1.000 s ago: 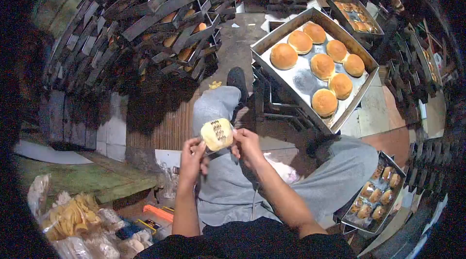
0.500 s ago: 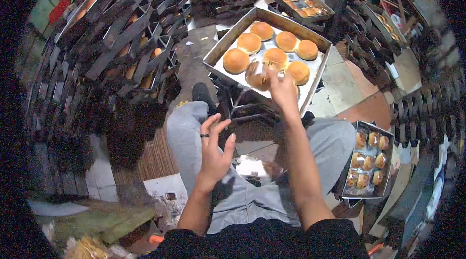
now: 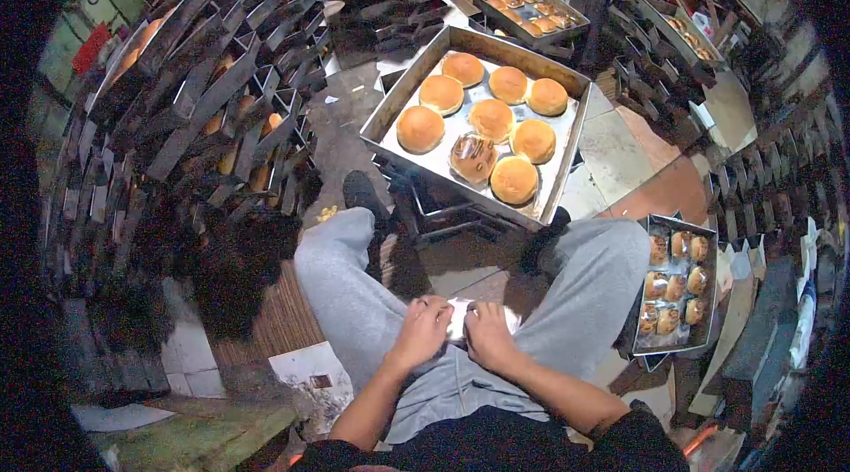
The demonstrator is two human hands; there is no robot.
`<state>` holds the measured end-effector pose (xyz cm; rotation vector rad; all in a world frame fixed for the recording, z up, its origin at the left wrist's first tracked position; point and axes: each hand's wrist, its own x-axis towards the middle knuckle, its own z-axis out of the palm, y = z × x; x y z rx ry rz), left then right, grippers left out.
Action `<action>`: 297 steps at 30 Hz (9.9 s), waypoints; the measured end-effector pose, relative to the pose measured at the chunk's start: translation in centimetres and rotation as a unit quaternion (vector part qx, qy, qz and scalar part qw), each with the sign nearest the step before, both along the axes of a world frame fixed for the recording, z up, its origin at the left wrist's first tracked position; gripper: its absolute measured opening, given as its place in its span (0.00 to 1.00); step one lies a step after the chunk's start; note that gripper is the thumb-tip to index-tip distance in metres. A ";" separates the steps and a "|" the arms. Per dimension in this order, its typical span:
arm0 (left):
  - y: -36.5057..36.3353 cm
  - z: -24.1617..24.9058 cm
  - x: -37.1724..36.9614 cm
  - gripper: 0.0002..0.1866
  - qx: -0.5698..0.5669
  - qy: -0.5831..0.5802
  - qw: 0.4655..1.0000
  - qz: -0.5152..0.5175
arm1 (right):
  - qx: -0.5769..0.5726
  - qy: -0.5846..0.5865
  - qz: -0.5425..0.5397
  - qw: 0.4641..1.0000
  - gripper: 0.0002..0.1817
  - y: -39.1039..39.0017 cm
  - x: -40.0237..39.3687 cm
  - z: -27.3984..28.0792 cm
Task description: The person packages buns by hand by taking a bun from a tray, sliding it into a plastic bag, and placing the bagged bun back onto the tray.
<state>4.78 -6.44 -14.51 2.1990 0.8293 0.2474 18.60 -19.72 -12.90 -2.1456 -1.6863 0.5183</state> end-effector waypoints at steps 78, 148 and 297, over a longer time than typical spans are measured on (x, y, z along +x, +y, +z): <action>7.5 2.6 7.1 0.36 -0.483 -0.514 0.657 0.267 | 0.227 0.168 0.075 0.956 0.27 12.7 1.3 8.4; 2.9 9.5 -6.6 0.26 -0.286 -0.295 0.828 0.382 | 0.002 0.684 -0.205 0.700 0.15 16.9 -2.4 1.5; 12.4 10.2 0.4 0.33 -0.536 -0.643 0.502 0.216 | -0.213 0.550 0.346 0.730 0.08 11.1 2.7 13.5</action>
